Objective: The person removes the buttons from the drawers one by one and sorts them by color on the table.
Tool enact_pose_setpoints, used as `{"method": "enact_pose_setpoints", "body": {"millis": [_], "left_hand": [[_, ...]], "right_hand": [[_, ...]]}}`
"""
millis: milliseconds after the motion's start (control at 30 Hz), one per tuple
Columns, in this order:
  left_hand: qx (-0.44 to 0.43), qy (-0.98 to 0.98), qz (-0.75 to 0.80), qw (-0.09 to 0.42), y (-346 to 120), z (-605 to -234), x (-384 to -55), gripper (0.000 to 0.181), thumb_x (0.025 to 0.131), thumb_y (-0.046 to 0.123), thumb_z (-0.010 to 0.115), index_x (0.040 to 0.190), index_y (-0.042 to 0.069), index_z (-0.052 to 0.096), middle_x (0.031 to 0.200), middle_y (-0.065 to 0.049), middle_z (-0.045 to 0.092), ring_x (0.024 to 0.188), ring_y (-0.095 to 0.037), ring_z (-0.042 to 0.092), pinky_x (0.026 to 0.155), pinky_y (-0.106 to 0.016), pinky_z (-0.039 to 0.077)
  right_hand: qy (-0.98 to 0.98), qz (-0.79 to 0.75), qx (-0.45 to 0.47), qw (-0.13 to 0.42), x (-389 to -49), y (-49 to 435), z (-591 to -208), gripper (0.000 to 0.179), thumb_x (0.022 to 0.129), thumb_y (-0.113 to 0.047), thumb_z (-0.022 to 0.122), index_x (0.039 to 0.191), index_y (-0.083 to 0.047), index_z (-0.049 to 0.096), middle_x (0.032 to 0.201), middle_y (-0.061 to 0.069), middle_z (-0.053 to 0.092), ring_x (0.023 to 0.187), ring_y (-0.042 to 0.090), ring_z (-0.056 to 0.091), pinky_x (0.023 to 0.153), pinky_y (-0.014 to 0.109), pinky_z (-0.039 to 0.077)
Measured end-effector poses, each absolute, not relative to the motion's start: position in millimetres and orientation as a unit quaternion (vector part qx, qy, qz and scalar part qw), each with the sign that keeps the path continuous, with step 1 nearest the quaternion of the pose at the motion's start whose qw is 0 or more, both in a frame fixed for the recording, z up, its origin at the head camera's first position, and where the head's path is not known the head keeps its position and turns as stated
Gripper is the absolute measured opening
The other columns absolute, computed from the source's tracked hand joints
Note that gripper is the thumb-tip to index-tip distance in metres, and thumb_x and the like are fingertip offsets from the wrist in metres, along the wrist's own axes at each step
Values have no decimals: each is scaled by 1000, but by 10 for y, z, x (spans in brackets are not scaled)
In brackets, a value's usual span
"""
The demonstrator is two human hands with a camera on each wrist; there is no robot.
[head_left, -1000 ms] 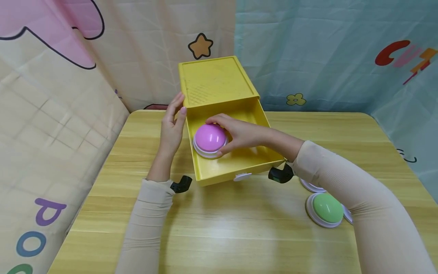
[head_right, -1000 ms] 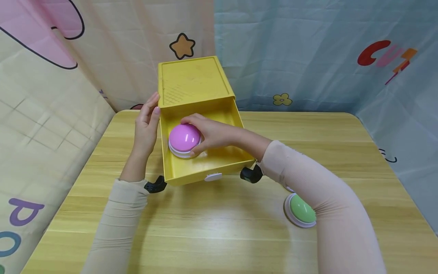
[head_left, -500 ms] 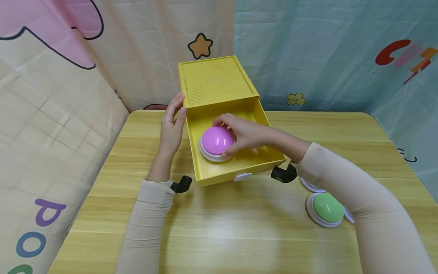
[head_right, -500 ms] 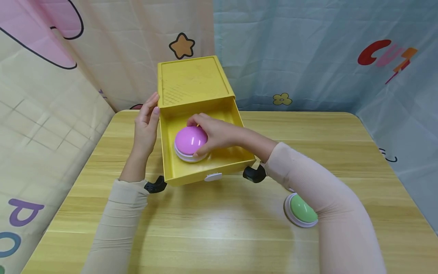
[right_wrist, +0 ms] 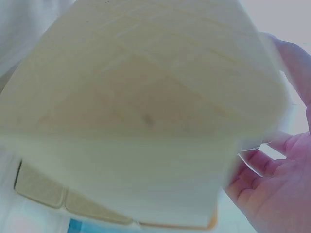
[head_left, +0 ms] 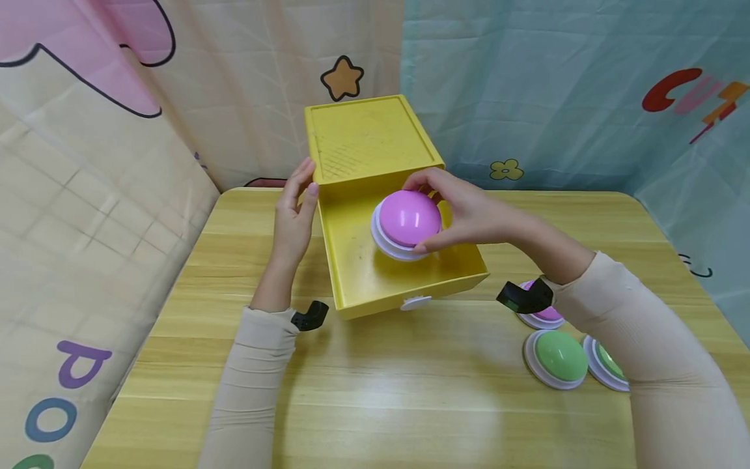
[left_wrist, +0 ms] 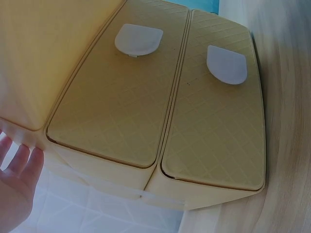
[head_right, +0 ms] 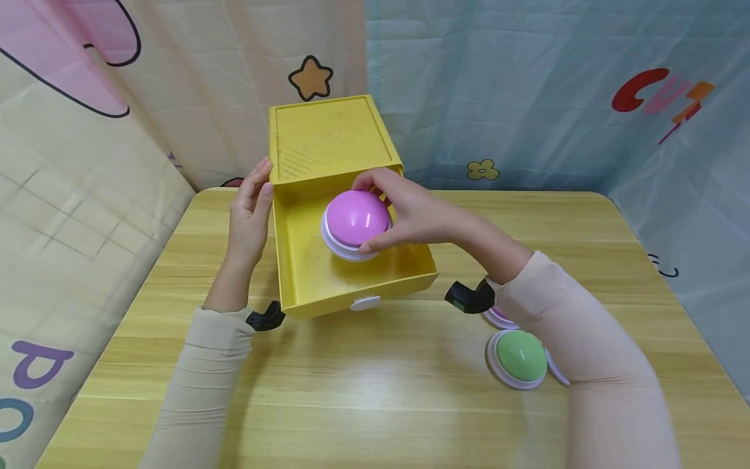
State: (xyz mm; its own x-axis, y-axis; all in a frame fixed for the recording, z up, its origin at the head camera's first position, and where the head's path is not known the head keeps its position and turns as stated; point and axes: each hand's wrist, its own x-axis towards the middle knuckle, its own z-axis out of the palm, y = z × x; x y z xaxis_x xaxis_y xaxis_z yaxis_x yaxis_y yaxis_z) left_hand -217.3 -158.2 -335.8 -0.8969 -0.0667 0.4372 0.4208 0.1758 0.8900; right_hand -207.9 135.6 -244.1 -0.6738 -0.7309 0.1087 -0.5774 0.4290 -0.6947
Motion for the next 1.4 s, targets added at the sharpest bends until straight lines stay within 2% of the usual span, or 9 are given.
{"method": "enact_pose_setpoints", "body": {"millis": [267,400,567,600,800,1000,1233,1333,1400], "left_hand": [[-122,-740,-633,191,-1585,-3363,-2173,44,112,8,46,154,-5,46,169,-13,39,151,-28,43,120,-39,45],[-122,-742,-631,192,-1589,-3363,-2173,45,112,10,46,155,-4,46,169,-13,39,152,-27,42,121,-39,45],[-125,-742,-630,194,-1593,-3380,-2186,46,112,14,47,155,-3,46,169,-12,38,152,-28,42,121,-39,45],[-127,-741,-630,194,-1592,-3381,-2186,47,112,16,48,155,-3,46,169,-12,38,152,-28,42,121,-39,44],[-123,-742,-630,195,-1576,-3367,-2172,46,112,13,47,155,-4,46,169,-13,39,152,-28,42,121,-39,44],[-119,-741,-632,192,-1573,-3356,-2167,45,112,7,45,154,-5,46,169,-13,39,152,-28,42,122,-40,44],[-117,-741,-633,190,-1575,-3364,-2177,44,112,7,45,155,-4,46,169,-13,39,151,-28,42,122,-41,43],[-117,-742,-632,191,-1578,-3364,-2175,44,112,7,45,155,-4,46,169,-13,39,152,-28,42,123,-41,43],[-116,-741,-633,192,-1579,-3361,-2170,44,112,7,45,155,-4,46,169,-13,39,152,-28,42,123,-42,43]], "right_hand": [[849,-385,-357,57,-1911,1847,-2416,78,73,-3,90,140,4,50,134,15,57,122,21,51,99,16,44],[846,-407,-345,25,-1860,2137,-2506,82,69,3,91,140,5,50,131,4,57,119,10,52,96,9,43],[852,-423,-309,-1,-1764,2503,-2670,87,66,12,87,142,8,46,130,-14,54,117,4,50,93,5,43],[853,-426,-302,-7,-1739,2575,-2708,86,65,14,86,141,5,47,130,-16,54,117,4,50,93,5,43],[848,-454,-269,-41,-1563,2943,-2917,92,64,23,80,137,-23,50,129,-16,55,111,2,52,91,4,43],[860,-456,-221,-60,-1368,3264,-3157,92,69,28,74,136,-30,48,129,-17,52,109,-1,51,89,3,41],[889,-432,-140,-49,-1233,3579,-3453,85,79,18,75,134,-38,42,124,-25,47,105,-7,48,84,-2,41],[898,-424,-115,-39,-1204,3691,-3580,79,83,14,74,135,-36,41,121,-28,44,103,-9,46,81,-2,41],[905,-414,-95,-27,-1191,3765,-3662,69,86,10,74,137,-23,44,120,-29,42,101,-11,45,79,-1,41]]}}
